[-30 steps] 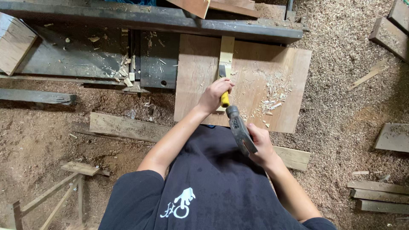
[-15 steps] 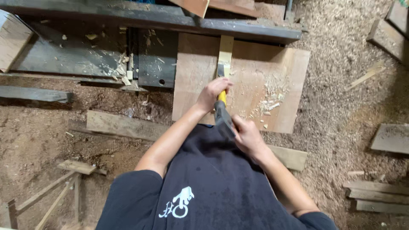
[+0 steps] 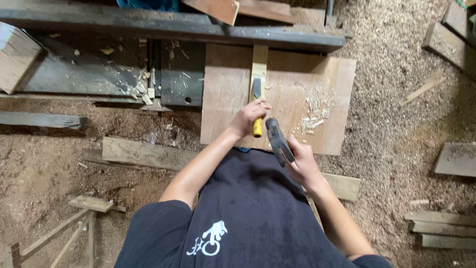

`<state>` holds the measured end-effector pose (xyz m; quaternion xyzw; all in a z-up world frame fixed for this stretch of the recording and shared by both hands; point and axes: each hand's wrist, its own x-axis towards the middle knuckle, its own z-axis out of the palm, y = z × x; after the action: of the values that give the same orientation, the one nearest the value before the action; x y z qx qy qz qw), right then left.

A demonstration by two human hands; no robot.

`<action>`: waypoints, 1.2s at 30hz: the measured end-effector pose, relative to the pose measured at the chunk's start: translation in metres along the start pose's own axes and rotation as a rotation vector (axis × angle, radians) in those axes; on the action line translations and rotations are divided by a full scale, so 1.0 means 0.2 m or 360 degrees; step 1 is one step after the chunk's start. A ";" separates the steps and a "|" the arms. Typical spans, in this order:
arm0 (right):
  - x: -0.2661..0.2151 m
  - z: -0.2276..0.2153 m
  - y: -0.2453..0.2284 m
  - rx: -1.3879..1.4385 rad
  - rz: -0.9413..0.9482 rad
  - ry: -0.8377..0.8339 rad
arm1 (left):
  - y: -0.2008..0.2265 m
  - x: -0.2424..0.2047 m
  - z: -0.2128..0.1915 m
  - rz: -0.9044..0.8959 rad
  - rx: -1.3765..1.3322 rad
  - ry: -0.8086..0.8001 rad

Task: The person uses a chisel and hammer to carve a rectangular wooden block on a workbench. They repeatedly strike the chisel to remove wood shavings, occasionally repositioning the chisel and clearing debris from the work surface.

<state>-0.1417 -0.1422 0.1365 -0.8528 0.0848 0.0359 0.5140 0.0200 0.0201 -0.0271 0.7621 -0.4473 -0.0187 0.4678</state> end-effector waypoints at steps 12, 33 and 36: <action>-0.03 0.01 0.02 0.0065 0.0053 -0.0088 | 0.15 0.26 -0.08 -0.0276 -0.0158 0.0066; -0.06 -0.01 0.06 0.0073 0.0030 0.0054 | -0.02 -0.03 0.09 0.0073 0.0071 -0.0238; -0.07 -0.02 0.06 0.0107 0.0060 0.0059 | 0.01 0.00 0.02 -0.0063 -0.0157 -0.0063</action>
<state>-0.1577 -0.1499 0.1305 -0.8339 0.1116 0.0271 0.5399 0.0180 0.0166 -0.0279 0.7463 -0.4397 -0.0651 0.4954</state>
